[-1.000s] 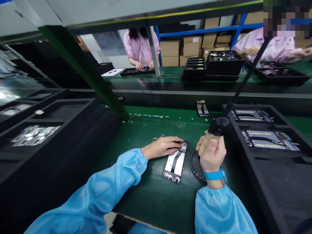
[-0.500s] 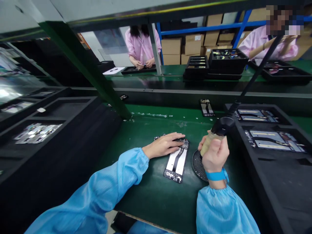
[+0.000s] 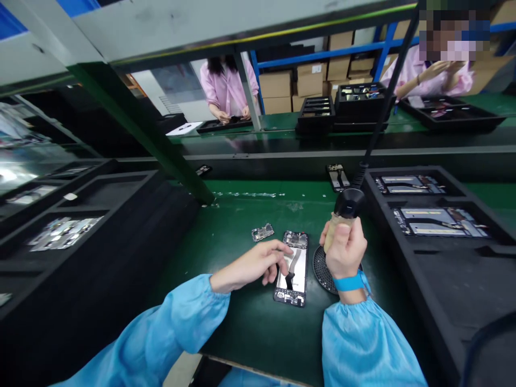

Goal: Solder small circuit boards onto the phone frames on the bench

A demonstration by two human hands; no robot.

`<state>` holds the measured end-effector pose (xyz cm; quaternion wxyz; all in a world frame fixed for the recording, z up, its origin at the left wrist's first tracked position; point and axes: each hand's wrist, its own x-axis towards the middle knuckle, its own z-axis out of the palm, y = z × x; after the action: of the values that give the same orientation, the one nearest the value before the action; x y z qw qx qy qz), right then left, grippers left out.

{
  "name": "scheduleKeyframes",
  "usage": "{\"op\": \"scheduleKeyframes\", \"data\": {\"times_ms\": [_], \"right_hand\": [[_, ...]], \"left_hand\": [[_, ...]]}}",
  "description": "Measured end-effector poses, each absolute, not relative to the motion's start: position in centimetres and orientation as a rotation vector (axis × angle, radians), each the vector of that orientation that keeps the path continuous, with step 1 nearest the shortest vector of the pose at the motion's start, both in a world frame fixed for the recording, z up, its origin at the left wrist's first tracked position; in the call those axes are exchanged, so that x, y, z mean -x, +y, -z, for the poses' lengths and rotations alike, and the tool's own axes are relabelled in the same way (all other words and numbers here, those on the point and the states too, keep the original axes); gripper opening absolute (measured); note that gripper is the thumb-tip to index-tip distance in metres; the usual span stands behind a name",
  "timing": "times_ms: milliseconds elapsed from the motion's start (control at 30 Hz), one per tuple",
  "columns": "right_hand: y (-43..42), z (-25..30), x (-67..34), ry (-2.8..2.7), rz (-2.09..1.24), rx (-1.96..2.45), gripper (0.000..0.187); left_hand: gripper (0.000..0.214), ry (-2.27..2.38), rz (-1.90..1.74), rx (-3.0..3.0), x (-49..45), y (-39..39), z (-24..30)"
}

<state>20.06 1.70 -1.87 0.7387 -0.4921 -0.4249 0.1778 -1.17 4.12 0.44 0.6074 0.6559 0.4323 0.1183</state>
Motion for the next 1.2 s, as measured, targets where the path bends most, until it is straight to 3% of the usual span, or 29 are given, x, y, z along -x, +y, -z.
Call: {"op": "scheduleKeyframes", "data": {"times_ms": [167, 433, 967, 1200], "right_hand": [[1.7, 1.9, -20.0, -0.935, -0.376, 1.081, 0.048], [1.5, 1.6, -20.0, -0.916, -0.355, 1.089, 0.049], [0.7, -1.2, -17.8, -0.809, -0.395, 0.947, 0.063], [0.9, 0.7, -16.3, -0.857, -0.449, 0.999, 0.063]], "left_hand": [[0.024, 0.924, -0.55, -2.525, 0.9, 7.1, 1.5], [0.03, 0.827, -0.642, -2.947, 0.8, 6.4, 5.3], [0.031, 0.657, -0.566, -2.799, 2.2, 2.3, 3.6], [0.03, 0.664, -0.576, -2.761, 2.1, 2.2, 3.5]]}}
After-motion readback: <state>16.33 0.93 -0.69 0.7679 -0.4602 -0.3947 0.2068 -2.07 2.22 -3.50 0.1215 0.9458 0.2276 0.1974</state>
